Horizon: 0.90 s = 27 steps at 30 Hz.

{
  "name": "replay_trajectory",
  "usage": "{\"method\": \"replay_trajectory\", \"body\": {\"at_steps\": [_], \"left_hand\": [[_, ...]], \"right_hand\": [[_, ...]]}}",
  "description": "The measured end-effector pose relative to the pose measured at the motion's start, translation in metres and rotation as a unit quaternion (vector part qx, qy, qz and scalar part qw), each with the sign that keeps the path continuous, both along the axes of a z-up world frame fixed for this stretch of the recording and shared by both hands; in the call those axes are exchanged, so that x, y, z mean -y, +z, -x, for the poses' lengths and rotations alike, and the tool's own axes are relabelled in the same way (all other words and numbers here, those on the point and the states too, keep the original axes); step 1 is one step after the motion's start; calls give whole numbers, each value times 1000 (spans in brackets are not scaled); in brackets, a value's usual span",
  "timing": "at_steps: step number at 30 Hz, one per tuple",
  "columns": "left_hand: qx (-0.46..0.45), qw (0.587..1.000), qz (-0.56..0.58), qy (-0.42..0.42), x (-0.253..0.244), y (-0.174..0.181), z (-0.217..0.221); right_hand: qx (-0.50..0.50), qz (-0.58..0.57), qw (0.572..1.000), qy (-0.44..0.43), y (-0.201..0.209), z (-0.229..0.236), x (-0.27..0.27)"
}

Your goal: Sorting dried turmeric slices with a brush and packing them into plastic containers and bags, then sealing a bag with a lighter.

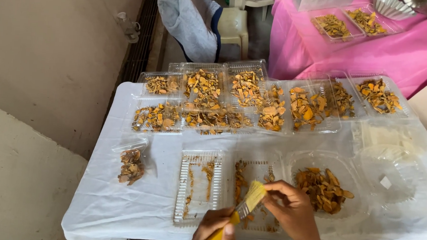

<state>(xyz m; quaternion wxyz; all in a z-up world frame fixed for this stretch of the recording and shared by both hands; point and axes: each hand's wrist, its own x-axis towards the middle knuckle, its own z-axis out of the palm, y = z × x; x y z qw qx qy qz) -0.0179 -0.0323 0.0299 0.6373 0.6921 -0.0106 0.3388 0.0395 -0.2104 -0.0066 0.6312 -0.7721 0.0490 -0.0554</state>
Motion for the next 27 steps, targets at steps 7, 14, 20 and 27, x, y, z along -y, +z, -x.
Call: {"method": "replay_trajectory", "body": {"at_steps": [7,14,20,27], "left_hand": [[-5,996,84,25,-1,-14,-5],[53,995,-70,-44,-21,-19,-21],[37,998,-30,-34,-30,-33,-24],[62,997,-40,-10,-38,-27,-25]], "right_hand": [[1,-89,996,7,23,3,6],[66,102,990,-72,39,18,62],[-86,459,877,-117,29,8,93],[225,447,861,89,29,-30,22]]}}
